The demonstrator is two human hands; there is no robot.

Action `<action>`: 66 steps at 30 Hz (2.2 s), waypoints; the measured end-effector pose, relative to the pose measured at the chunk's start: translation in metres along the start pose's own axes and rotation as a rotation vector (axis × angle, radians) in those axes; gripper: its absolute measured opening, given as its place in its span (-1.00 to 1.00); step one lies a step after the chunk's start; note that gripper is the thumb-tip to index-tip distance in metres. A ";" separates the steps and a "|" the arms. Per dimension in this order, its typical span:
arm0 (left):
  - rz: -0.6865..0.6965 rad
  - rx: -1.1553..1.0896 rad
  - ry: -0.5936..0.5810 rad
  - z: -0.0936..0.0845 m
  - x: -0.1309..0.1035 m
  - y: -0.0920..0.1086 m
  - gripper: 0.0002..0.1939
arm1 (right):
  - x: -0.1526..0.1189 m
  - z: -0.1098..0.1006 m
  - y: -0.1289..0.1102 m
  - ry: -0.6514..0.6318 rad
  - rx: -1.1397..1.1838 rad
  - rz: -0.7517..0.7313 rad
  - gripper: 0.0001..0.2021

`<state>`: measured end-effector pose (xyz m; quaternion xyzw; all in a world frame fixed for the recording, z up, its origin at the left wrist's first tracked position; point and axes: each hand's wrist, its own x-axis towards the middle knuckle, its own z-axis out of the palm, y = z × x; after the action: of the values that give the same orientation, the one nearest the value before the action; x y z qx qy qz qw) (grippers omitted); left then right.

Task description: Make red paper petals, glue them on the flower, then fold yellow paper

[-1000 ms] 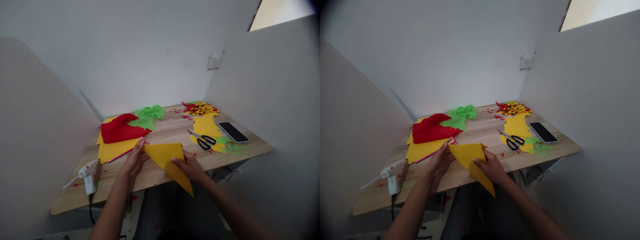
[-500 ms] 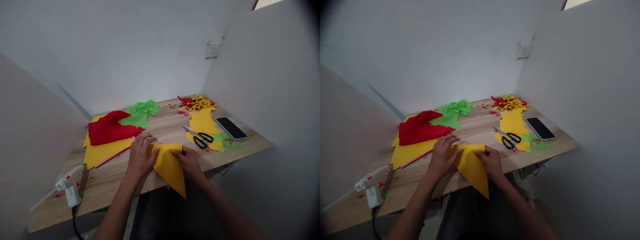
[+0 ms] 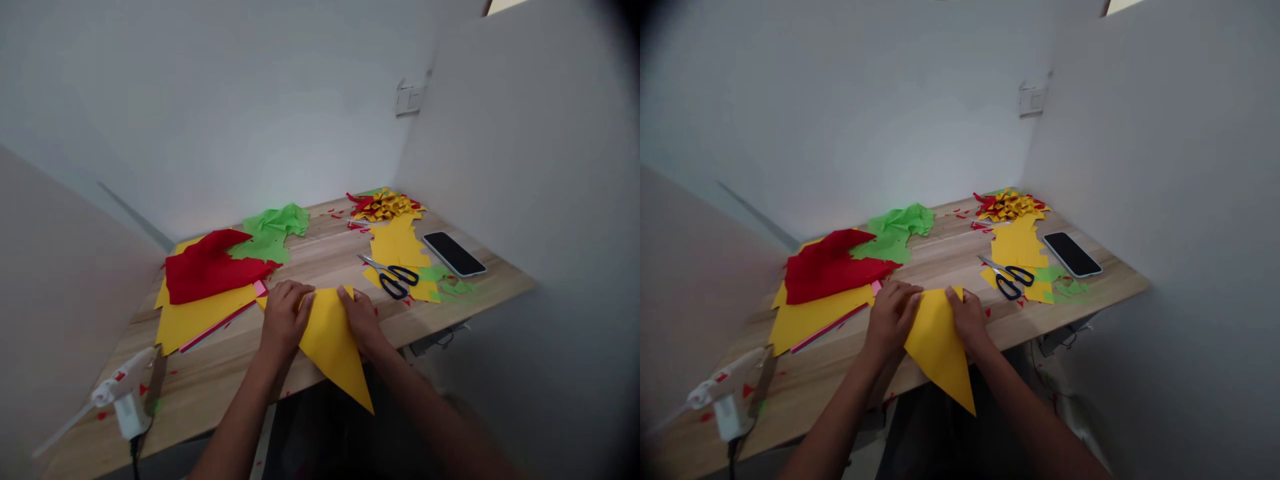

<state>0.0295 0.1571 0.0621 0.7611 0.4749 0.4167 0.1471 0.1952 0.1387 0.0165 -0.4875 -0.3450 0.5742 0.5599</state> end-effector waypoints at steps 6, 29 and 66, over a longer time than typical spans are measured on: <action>-0.143 -0.146 0.281 0.002 -0.006 0.003 -0.70 | 0.001 -0.004 -0.004 0.024 -0.042 -0.083 -0.60; -0.049 0.236 0.184 -0.092 0.007 -0.023 -0.88 | 0.015 0.013 -0.119 -0.125 -0.742 -1.119 -0.91; 0.067 0.593 -0.218 0.017 -0.142 0.006 -0.47 | -0.037 -0.013 0.019 -0.200 -1.339 -0.567 -0.60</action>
<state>0.0173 0.0369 -0.0149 0.8261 0.5318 0.1807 -0.0452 0.1982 0.0983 0.0011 -0.5627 -0.7842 0.1152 0.2350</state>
